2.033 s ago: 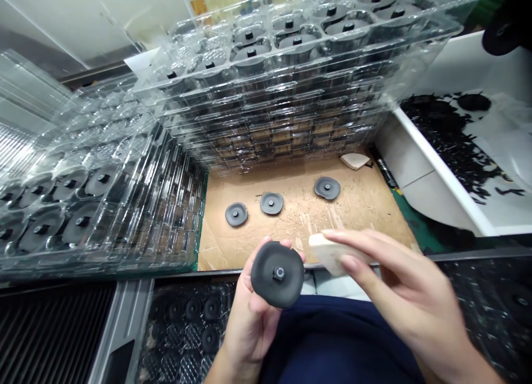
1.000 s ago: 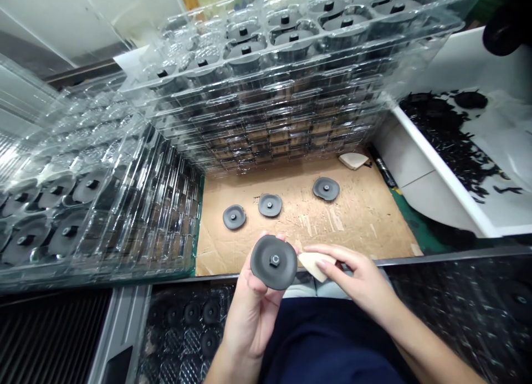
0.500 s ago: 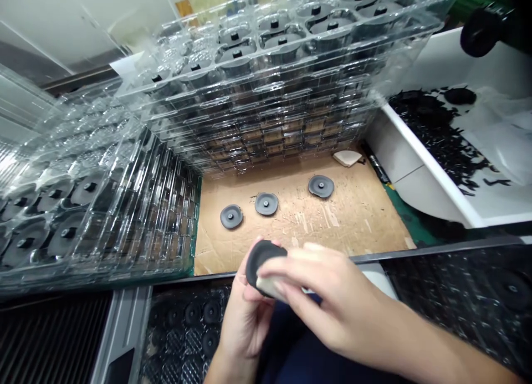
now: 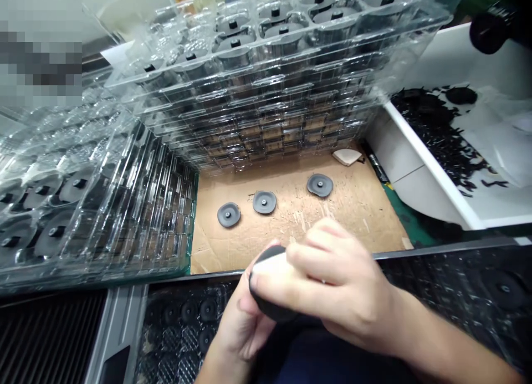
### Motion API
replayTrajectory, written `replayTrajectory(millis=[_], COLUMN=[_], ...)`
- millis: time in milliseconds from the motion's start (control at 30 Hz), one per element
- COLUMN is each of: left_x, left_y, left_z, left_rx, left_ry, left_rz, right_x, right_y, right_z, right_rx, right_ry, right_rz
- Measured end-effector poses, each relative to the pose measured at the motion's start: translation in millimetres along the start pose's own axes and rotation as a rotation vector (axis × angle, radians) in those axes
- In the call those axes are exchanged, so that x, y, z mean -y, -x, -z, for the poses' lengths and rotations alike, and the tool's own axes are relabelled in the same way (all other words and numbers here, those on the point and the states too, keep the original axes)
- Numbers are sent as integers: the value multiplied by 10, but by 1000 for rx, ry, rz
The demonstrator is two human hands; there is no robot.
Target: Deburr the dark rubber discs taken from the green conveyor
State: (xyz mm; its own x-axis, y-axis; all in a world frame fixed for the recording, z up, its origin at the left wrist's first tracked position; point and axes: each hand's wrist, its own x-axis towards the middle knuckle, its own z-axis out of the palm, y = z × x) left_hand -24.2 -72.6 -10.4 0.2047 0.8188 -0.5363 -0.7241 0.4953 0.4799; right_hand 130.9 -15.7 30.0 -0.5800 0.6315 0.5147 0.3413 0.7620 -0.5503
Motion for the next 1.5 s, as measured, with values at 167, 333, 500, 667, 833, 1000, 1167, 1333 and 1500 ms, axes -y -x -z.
replayTrajectory(millis=[167, 333, 500, 667, 833, 1000, 1167, 1333, 1500], left_x=[-54, -76, -60, 13, 23, 36, 21, -16, -13], left_y=[46, 30, 19, 28, 51, 63, 31, 41, 40], left_z=[33, 73, 61, 41, 101, 171, 77, -72, -80], left_rx=[109, 140, 165, 124, -43, -30, -63, -46, 38], left_ry=[93, 146, 145, 73, -47, -72, -63, 0, 52], left_rz=[43, 60, 62, 29, -43, -88, -187, -217, -264], right_x=[-320, -359, -305, -30, 112, 121, 349, 261, -87], right_y=[123, 622, 725, 324, 81, 73, 207, 350, 488], right_z=[-149, -364, -295, -20, -59, -143, -191, -119, -185], right_rx=[-72, 46, 76, -152, -5, -30, -202, -94, -297], right_ry=[-151, -288, -266, -193, -128, -48, 95, -439, -511], right_rz=[-352, -740, -782, -499, -220, -239, -239, -481, -834])
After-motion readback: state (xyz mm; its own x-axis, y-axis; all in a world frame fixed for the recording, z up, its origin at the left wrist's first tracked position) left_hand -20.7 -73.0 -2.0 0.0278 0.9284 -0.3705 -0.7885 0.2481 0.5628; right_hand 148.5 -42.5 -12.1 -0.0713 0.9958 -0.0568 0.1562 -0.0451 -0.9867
